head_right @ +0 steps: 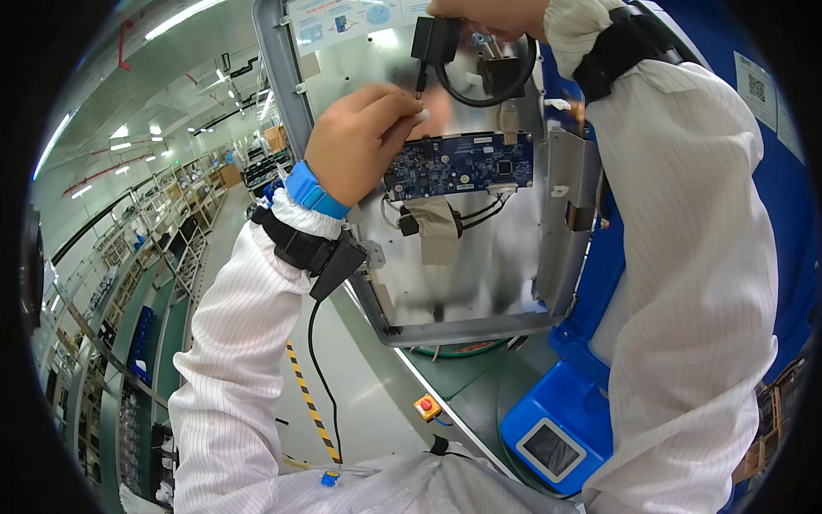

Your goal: Assembling electronic components, including organizing parts in trays, wiring, and installing a circuit board into a chassis.

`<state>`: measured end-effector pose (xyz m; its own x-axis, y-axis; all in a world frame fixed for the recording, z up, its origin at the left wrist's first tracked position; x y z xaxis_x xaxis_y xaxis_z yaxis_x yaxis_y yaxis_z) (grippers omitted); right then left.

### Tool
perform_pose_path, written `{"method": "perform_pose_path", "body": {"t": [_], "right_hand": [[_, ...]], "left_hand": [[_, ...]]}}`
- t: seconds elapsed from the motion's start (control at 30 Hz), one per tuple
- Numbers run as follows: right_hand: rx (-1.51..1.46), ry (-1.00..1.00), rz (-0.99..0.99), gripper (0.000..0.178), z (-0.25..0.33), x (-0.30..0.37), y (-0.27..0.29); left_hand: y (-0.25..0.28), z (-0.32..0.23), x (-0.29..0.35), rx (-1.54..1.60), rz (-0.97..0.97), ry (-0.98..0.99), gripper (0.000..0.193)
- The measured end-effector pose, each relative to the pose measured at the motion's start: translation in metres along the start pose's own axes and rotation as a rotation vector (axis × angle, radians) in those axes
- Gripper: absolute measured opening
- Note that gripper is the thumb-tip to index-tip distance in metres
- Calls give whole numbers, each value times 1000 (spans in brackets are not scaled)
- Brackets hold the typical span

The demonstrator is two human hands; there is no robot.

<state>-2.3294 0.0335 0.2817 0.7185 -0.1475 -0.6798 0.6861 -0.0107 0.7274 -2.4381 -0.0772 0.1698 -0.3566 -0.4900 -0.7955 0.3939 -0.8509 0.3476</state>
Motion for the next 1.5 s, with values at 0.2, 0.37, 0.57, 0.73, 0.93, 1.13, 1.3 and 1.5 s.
{"method": "perform_pose_path", "body": {"t": [0.2,0.37,0.57,0.73,0.93,1.13,1.3,1.5], "right_hand": [[-9,15,74,33,5,-7,-12],[-135,87,152,31,-5,-29,-31],[-110,69,197,28,5,-23,-32],[-131,74,238,29,-7,-34,-47],[742,840,8,30,1,-53,-78],[-2,128,248,34,-5,-32,-57],[62,205,178,37,-7,-44,-57],[1,250,214,36,-1,-44,-64]], "left_hand": [[1,0,2,25,-62,23,12],[2,2,3,13,-36,115,12],[3,7,11,101,-23,367,10],[-8,9,16,64,-38,443,15],[-20,7,20,134,-66,588,17],[-32,15,20,196,41,854,20],[-36,35,10,392,175,767,29],[-35,43,12,378,328,806,41]]}}
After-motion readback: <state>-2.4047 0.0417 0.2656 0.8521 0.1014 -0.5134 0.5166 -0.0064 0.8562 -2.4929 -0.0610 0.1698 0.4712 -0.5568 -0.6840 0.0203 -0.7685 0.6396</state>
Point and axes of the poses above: each hand's wrist, its own x-axis away from the middle knuckle, its own y-axis out of the back of the hand, z = x × y, the point moved 7 cm from there along -x, towards the middle knuckle, and after that the axes turned 5 degrees about z, right-handed, at the moved point
